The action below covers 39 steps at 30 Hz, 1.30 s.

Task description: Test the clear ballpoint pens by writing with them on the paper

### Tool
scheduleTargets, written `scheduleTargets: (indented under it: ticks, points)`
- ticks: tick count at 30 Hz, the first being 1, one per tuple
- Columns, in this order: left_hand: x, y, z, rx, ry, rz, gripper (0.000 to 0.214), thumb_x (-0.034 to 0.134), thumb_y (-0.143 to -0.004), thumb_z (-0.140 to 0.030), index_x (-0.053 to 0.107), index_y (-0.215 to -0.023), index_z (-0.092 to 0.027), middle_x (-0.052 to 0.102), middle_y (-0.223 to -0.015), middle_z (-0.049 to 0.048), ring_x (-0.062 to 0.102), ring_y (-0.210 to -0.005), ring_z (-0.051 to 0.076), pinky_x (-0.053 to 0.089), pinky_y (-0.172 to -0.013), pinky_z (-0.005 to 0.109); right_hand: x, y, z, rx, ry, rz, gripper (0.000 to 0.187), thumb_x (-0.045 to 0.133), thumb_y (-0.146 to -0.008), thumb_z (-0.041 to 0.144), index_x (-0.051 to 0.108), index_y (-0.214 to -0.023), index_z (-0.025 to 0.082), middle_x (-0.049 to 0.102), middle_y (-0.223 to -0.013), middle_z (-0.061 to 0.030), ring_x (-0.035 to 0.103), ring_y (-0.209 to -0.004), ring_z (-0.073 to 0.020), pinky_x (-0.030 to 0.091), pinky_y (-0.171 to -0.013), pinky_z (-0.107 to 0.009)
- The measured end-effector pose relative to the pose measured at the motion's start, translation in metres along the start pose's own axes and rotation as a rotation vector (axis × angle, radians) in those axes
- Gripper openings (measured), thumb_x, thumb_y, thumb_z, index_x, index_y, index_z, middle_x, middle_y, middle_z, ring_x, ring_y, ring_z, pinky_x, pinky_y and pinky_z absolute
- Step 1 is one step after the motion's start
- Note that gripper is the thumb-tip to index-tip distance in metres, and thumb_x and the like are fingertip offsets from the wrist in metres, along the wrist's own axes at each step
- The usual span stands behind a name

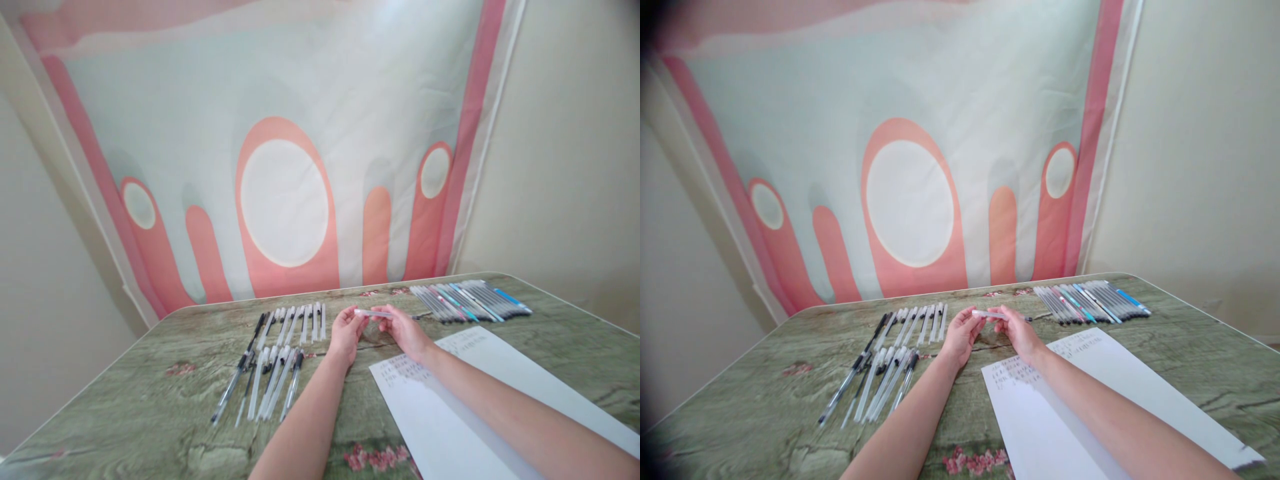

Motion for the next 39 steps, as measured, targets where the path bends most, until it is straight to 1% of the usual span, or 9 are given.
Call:
scheduleTargets:
  ticks: [5, 9, 13, 19, 25, 28, 30, 33, 39]
  points:
    - [0.003, 0.002, -0.001, 0.015, -0.034, 0.048, 0.045, 0.071, -0.062, -0.012, 0.047, -0.099, -0.014, 0.063, -0.082, 0.0045, 0.062, -0.076, 0.014, 0.046, -0.083, 0.030, 0.005, 0.004, 0.001, -0.074, 0.221, 0.016, 0.039, 0.039, -0.082, 0.047, 0.058, -0.101, 0.019, 0.061, -0.091, -0.0046, 0.052, -0.064, -0.0129, 0.043, -0.067, -0.030]
    - [0.009, 0.007, -0.004, 0.019, -0.004, 0.099, 0.051, 0.072, -0.062, -0.014, 0.042, -0.103, -0.015, 0.063, -0.090, 0.0073, 0.062, -0.080, 0.014, 0.045, -0.083, 0.031, 0.016, 0.014, 0.008, -0.187, 0.419, 0.040, 0.035, 0.038, -0.083, 0.046, 0.051, -0.102, 0.020, 0.057, -0.082, -0.0019, 0.052, -0.066, -0.0138, 0.043, -0.067, -0.031]
    - [0.013, 0.009, -0.004, -0.027, 0.006, 0.145, 0.056, 0.070, -0.064, -0.017, 0.038, -0.110, -0.018, 0.062, -0.092, 0.0074, 0.062, -0.079, 0.013, 0.045, -0.082, 0.030, 0.026, 0.022, 0.015, -0.266, 0.507, 0.035, 0.027, 0.040, -0.084, 0.043, 0.046, -0.097, 0.020, 0.052, -0.081, -0.0011, 0.049, -0.068, -0.0133, 0.043, -0.066, -0.029]
    - [0.009, 0.006, -0.004, 0.014, 0.012, 0.106, 0.055, 0.070, -0.064, -0.015, 0.039, -0.109, -0.020, 0.061, -0.084, 0.0025, 0.060, -0.073, 0.009, 0.046, -0.074, 0.023, 0.030, 0.025, 0.015, -0.338, 0.582, 0.041, 0.021, 0.042, -0.083, 0.039, 0.041, -0.093, 0.021, 0.048, -0.078, 0.0007, 0.047, -0.066, -0.0124, 0.041, -0.062, -0.027]
    - [-0.001, -0.001, -0.011, 0.109, 0.063, -0.019, 0.059, 0.071, -0.062, -0.013, 0.038, -0.109, -0.024, 0.060, -0.085, 0.0003, 0.061, -0.077, 0.010, 0.045, -0.074, 0.023, 0.024, 0.022, 0.013, -0.345, 0.657, 0.018, 0.022, 0.047, -0.081, 0.038, 0.044, -0.094, 0.020, 0.051, -0.078, 0.0000, 0.049, -0.060, -0.0112, 0.041, -0.056, -0.024]
    - [-0.002, 0.000, -0.014, 0.148, 0.027, 0.004, 0.059, 0.071, -0.062, -0.015, 0.038, -0.110, -0.024, 0.060, -0.086, 0.0005, 0.060, -0.080, 0.011, 0.045, -0.076, 0.025, 0.025, 0.021, 0.012, -0.327, 0.755, 0.041, 0.024, 0.043, -0.082, 0.037, 0.046, -0.099, 0.020, 0.054, -0.071, 0.0004, 0.049, -0.054, -0.0114, 0.040, -0.053, -0.025]
    - [0.001, 0.002, -0.015, 0.162, -0.016, 0.041, 0.058, 0.070, -0.064, -0.019, 0.037, -0.111, -0.024, 0.060, -0.088, 0.0015, 0.061, -0.081, 0.012, 0.044, -0.077, 0.026, 0.028, 0.023, 0.012, -0.349, 0.818, 0.058, 0.026, 0.041, -0.083, 0.036, 0.047, -0.103, 0.020, 0.057, -0.070, -0.0003, 0.052, -0.057, -0.0131, 0.042, -0.057, -0.027]
    - [0.007, 0.008, -0.014, 0.150, -0.082, 0.084, 0.061, 0.069, -0.065, -0.024, 0.034, -0.115, -0.024, 0.061, -0.092, 0.0038, 0.061, -0.081, 0.012, 0.044, -0.077, 0.027, 0.030, 0.026, 0.014, -0.415, 0.882, 0.049, 0.027, 0.041, -0.083, 0.033, 0.049, -0.105, 0.021, 0.061, -0.074, -0.0028, 0.058, -0.070, -0.0172, 0.045, -0.068, -0.031]
    - [0.015, 0.014, -0.015, 0.105, -0.117, 0.106, 0.071, 0.072, -0.062, -0.027, 0.029, -0.118, -0.024, 0.062, -0.092, 0.0049, 0.062, -0.081, 0.014, 0.045, -0.078, 0.032, 0.029, 0.030, 0.013, -0.477, 0.989, 0.033, 0.027, 0.040, -0.083, 0.029, 0.050, -0.107, 0.022, 0.062, -0.100, -0.0070, 0.061, -0.085, -0.0193, 0.045, -0.075, -0.033]
Point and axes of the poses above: each hand's wrist, its own y-axis away from the middle knuckle, its own x-axis out of the palm, z = x × y, the point moved 4 cm from there along -y, towards the middle knuckle
